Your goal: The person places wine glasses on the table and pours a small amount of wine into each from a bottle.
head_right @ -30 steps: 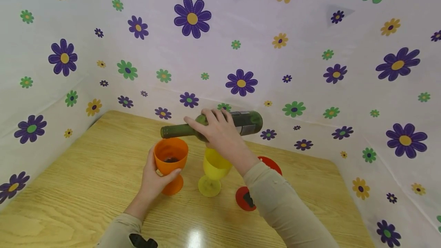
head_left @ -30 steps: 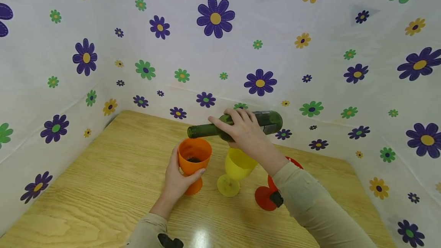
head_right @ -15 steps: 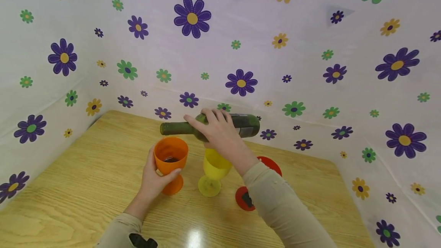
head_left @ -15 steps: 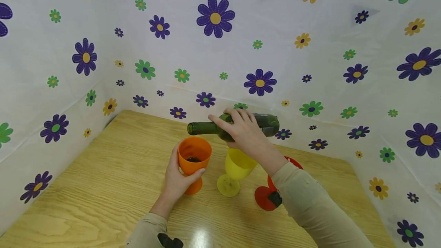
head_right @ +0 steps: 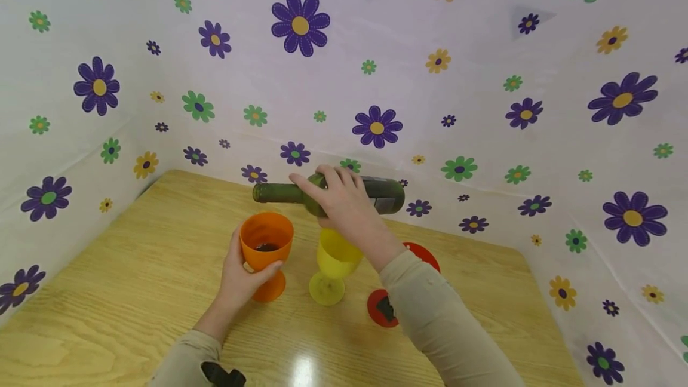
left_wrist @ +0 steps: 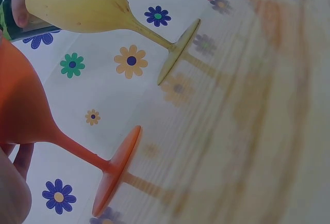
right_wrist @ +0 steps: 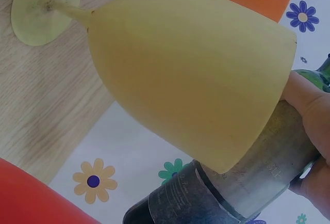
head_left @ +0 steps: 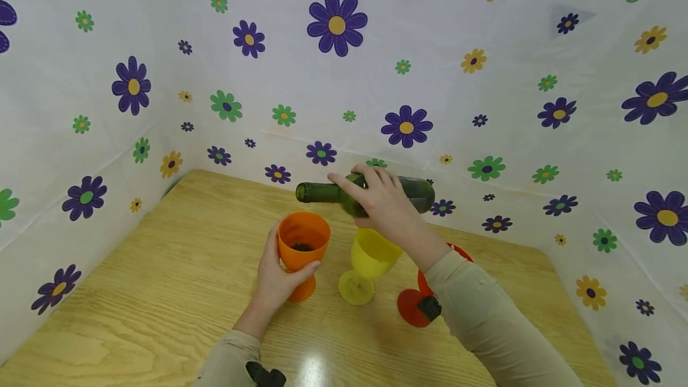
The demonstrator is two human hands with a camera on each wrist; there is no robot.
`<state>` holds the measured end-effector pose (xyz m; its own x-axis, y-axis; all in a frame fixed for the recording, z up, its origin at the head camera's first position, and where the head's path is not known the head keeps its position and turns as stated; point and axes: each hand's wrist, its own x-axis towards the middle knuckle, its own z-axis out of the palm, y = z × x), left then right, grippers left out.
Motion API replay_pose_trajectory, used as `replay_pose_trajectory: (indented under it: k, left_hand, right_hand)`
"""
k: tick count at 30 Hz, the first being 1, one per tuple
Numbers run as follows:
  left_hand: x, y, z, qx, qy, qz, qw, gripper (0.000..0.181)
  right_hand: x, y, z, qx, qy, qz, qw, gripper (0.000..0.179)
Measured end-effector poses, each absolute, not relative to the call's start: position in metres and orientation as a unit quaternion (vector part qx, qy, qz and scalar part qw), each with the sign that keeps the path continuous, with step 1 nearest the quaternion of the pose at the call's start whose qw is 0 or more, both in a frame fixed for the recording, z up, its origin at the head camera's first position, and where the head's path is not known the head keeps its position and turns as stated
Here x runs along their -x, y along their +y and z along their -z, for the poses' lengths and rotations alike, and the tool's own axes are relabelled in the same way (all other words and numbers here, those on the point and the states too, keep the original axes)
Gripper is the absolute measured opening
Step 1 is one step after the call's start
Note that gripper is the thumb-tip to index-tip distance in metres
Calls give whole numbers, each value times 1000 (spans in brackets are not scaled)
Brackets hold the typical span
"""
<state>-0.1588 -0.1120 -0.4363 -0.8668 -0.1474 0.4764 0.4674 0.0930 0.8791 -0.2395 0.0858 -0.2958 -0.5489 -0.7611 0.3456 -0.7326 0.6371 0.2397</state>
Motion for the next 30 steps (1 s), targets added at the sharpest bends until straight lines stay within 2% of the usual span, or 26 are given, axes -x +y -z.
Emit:
replay_pose_trajectory:
  k: [18, 30]
  left_hand:
    - [159, -113, 436, 122, -699, 664, 236, 90]
    - [159, -113, 437, 113, -697, 671, 227, 90]
  right_hand:
    - [241, 81, 295, -439, -869, 16, 227, 94]
    - [237, 79, 287, -426, -878, -25, 218, 92]
